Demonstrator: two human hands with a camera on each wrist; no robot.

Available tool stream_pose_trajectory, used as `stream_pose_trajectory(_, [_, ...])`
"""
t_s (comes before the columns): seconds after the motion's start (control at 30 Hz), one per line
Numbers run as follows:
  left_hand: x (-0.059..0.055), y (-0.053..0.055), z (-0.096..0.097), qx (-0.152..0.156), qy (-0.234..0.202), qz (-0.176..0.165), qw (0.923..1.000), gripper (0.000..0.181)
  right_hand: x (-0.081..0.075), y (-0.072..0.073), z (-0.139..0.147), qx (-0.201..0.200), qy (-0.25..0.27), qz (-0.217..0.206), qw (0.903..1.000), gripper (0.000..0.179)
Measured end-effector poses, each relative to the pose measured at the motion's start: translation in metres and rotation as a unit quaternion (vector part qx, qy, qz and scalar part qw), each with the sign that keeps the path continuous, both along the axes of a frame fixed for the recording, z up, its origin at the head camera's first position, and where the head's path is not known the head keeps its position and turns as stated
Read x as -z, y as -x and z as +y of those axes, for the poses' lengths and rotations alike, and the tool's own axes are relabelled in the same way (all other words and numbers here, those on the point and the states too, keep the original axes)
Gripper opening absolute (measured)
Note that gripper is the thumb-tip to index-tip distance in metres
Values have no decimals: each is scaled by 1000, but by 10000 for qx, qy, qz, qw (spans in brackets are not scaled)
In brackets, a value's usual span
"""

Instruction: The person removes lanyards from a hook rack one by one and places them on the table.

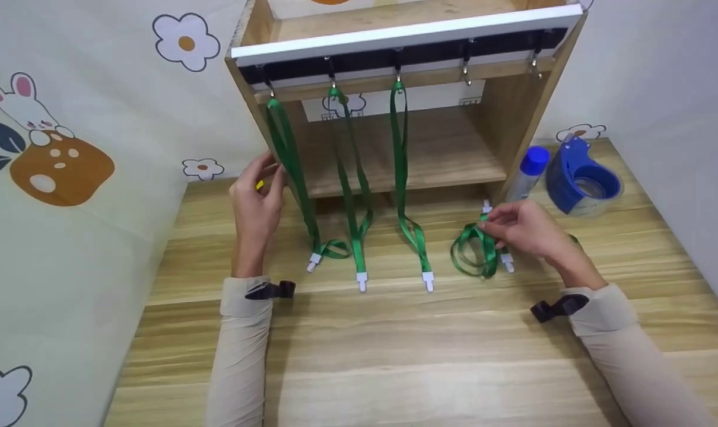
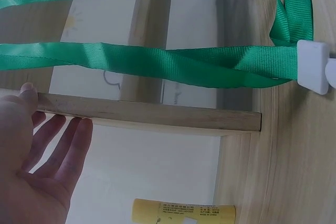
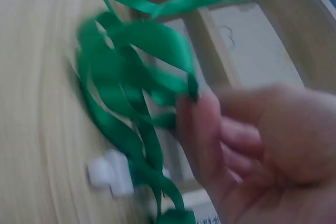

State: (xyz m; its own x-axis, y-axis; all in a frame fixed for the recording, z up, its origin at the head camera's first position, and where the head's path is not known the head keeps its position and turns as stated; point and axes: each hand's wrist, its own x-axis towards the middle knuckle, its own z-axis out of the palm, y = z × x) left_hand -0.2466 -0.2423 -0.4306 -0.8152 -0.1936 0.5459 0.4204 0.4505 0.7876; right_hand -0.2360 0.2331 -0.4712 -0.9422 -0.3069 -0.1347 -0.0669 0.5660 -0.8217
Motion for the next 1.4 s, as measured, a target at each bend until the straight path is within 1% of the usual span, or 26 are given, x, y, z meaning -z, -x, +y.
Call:
stream_pose_trajectory(0.13, [-12,-9,6,10,-32,-86,10000,35,2,2,-12,314,-485,584,9966,22])
stream_pose_trajectory(0.23, [-16,-12,9,41,-33,-27,10000,35,5,3,-19,327,-865,907,9916,20])
stream_pose_trajectory(0.33, [-12,-8,8,52,-4,132,9999,35,8,2,-23,162,-1197,1160,9859,20])
stream_pose_trajectory(0.43, [-4,0,4,-12,85,295,9995,35,8,2,-26,-22,-1411,1328,9811,23])
stream_pose_trajectory(0.53, [3,7,0,-94,158,339,9993,36,9,2,-30,-245,-1478,1301,9801,27])
stream_pose_trajectory(0.6, [4,8,-1,-120,166,321,9993,36,10,4,-32,-391,-1497,1245,9801,27])
stream_pose_trajectory(0.67, [3,5,0,-106,133,262,9995,36,11,6,-36,-551,-1512,1222,9794,25])
stream_pose_trajectory(0.77, [-4,-2,3,-64,65,168,9998,35,15,12,-42,-816,-1482,1248,9776,18])
stream_pose_trajectory(0.9, [-11,-10,8,12,0,29,10000,36,20,20,-47,-1112,-1368,1432,9739,15])
stream_pose_trajectory(0.97, [-9,-9,8,48,-16,-25,10000,37,23,23,-48,-1157,-1322,1560,9720,15])
stream_pose_trajectory(1.07, [0,-2,4,102,-42,1,9999,37,25,25,-47,-1135,-1276,1654,9713,16])
stream_pose_trajectory(1.13, [6,3,0,124,-54,35,9999,37,25,27,-45,-1129,-1240,1609,9726,17])
stream_pose_trajectory(1.2, [5,2,0,110,-38,101,9999,36,22,27,-42,-1160,-1185,1508,9746,20])
stream_pose_trajectory(1.37, [-8,-8,7,-76,90,152,9998,34,11,29,-35,-1232,-930,1196,9807,25])
stream_pose_trajectory(1.4, [-8,-8,7,-114,115,159,9997,34,8,30,-34,-1210,-898,1165,9817,25])
